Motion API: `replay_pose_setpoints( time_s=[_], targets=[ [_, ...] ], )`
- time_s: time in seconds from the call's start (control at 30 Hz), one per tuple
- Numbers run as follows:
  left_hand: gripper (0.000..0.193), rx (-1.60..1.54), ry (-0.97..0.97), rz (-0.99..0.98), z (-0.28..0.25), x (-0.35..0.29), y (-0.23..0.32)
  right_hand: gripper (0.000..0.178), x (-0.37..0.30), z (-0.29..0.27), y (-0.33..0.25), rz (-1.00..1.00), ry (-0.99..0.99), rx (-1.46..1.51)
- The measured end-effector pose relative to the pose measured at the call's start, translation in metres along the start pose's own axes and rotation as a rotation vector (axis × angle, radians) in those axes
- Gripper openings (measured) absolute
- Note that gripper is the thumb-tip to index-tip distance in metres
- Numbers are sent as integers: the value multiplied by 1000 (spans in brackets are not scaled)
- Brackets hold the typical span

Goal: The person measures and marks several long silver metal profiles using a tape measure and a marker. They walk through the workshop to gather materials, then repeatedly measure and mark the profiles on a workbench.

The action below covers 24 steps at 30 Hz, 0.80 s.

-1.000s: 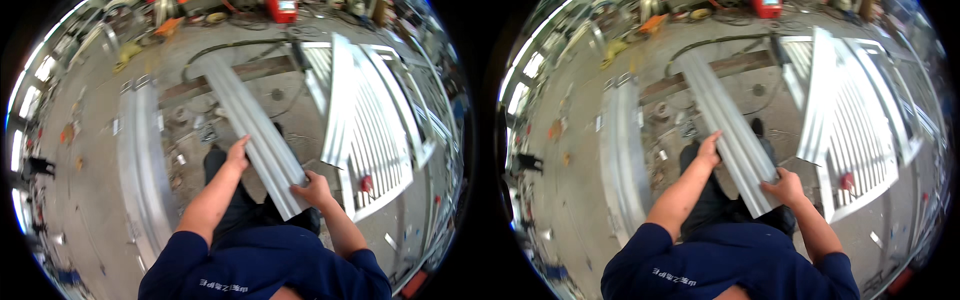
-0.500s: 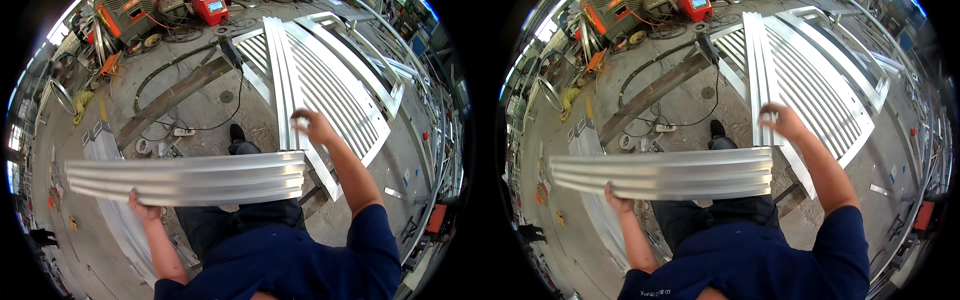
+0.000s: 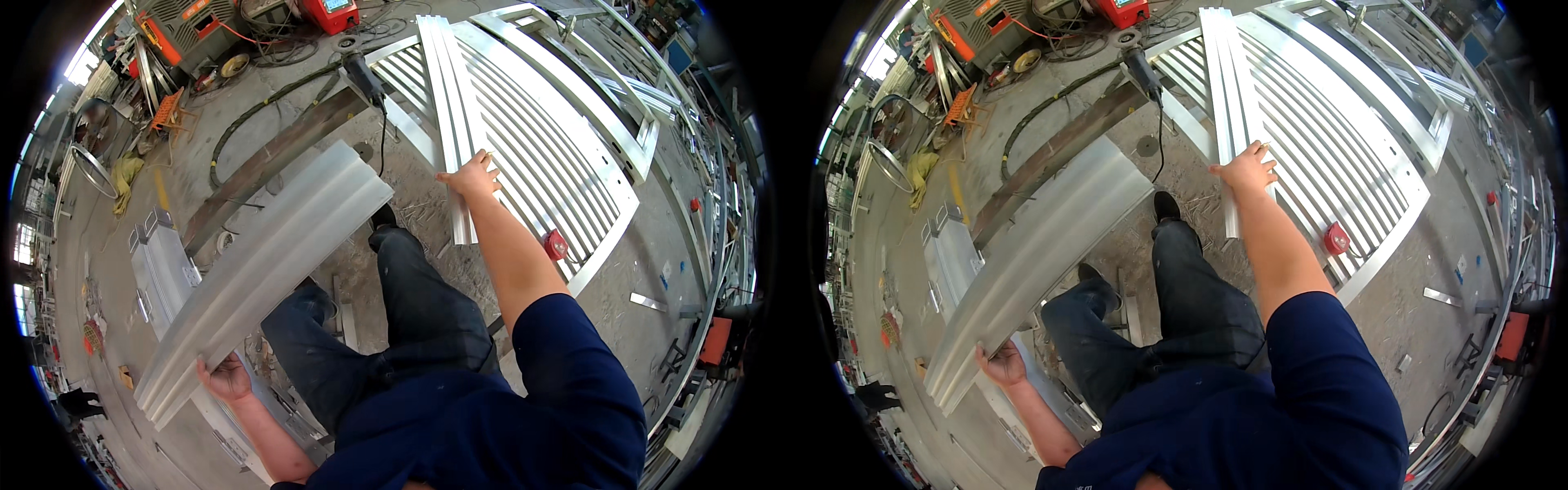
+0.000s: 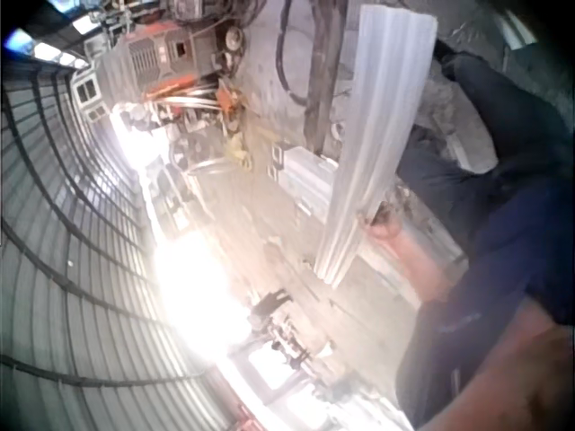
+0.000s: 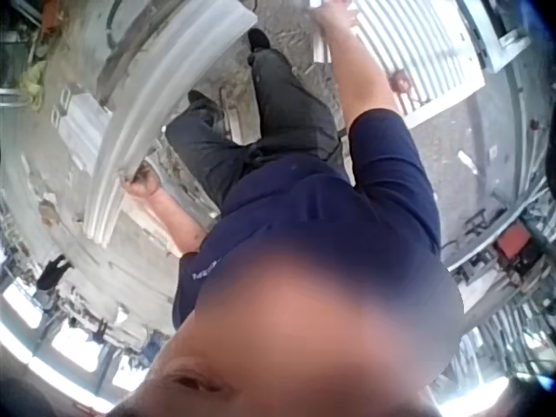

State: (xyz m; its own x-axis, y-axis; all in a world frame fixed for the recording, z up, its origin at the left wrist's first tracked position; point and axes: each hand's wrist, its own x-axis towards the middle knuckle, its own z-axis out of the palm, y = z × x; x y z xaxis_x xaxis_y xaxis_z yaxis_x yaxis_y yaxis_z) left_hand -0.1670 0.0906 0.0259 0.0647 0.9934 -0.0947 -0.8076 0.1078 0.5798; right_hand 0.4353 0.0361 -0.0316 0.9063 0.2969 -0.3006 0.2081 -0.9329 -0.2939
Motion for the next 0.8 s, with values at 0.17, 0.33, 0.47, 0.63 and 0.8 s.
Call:
replay_pose_setpoints(
  time_s=[0.17, 0.33, 0.47, 0.63, 0.8],
  targets=[
    [43, -37, 93, -63, 8, 27, -38, 115, 9, -2, 7, -32, 25, 250],
    [41, -123, 94, -224, -9, 60, -71, 73, 10, -76, 53, -17, -261, 975],
    [40, -123, 85, -293, -7, 76, -118, 58, -24, -115, 103, -61, -339, 1071],
    [38, -124, 56, -358, 5, 84, -182, 88, -89, -138, 148, -68, -349, 1136],
    [36, -92, 150, -410, -7, 82, -236, 104, -119, -143, 183, -244, -308, 1120]
  ],
)
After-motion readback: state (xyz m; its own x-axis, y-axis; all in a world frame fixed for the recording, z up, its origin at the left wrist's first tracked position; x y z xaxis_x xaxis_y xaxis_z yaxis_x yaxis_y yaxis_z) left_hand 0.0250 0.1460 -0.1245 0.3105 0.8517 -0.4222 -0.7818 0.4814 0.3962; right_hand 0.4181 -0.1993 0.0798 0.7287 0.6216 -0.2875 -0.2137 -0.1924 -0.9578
